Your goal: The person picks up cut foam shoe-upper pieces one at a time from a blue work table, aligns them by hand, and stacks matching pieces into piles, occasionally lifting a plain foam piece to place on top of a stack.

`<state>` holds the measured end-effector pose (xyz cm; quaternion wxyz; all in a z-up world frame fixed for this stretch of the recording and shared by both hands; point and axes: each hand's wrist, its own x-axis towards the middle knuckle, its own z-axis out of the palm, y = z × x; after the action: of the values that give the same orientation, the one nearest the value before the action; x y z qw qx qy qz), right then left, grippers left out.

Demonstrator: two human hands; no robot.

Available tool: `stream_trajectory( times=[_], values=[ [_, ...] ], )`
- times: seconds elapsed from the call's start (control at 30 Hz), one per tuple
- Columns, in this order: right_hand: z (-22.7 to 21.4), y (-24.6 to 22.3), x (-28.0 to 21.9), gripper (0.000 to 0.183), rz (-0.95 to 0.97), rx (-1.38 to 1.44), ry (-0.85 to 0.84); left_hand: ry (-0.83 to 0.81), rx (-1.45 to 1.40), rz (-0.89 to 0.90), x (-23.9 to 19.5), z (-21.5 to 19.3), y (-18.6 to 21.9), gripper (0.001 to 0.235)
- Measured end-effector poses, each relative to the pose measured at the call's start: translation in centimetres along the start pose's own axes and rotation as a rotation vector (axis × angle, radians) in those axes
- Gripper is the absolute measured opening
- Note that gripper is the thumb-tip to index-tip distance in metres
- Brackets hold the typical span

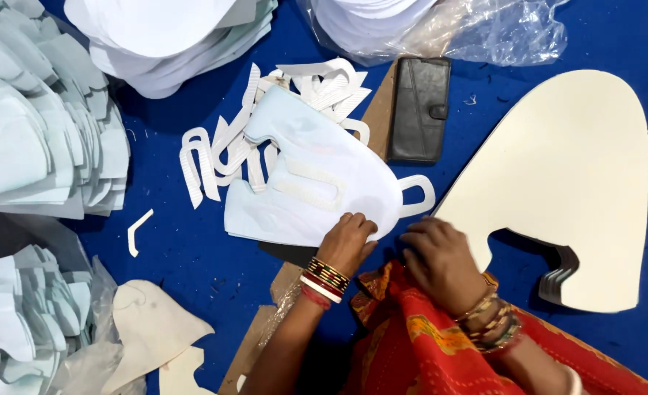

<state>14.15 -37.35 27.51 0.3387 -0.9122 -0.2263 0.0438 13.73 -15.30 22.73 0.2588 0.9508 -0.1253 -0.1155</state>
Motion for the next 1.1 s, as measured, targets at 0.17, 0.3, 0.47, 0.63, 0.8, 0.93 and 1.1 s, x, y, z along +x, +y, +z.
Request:
stream_trajectory(
  times=[0.17, 0.3, 0.47, 0.63, 0.8, 0.93, 1.1],
  values=[
    [4.8, 1.0, -1.3, 0.033, -0.057, -0.121, -0.097, 0.001, 0.0, 0.054, 0.2, 0.9, -0.8, 0.016],
    [6.1, 0.8, -1.7, 0.035, -0.069, -0.208, -0.043, 0.112, 0.01, -0.008, 1.0, 0.9, 1.0, 0.025],
    [6.5, 1.3, -2.5, 0.032, -0.042, -0.217, -0.031, 0.231, -0.017, -0.069, 2.0, 2.4, 1.6, 0.025],
    [6.7, 1.6, -2.8, 0.033, -0.04, -0.202, -0.029, 0.197, 0.048, -0.102, 1.9, 2.5, 2.0, 0.024],
    [6.4, 1.3, -2.6, 0.042, -0.035, -0.193, -0.038, 0.245, 0.211, -0.097, 1.7, 3.6, 2.8, 0.02],
    [6.3, 1.0, -2.5, 0.049, -0.023, -0.214, -0.039, 0.326, 0.212, -0.084, 1.3, 4.5, 3.0, 0.017],
    [6.3, 0.6, -2.2, 0.052, -0.015, -0.23, -0.03, 0.246, 0.055, -0.172, 1.6, 3.6, 2.2, 0.014]
  ],
)
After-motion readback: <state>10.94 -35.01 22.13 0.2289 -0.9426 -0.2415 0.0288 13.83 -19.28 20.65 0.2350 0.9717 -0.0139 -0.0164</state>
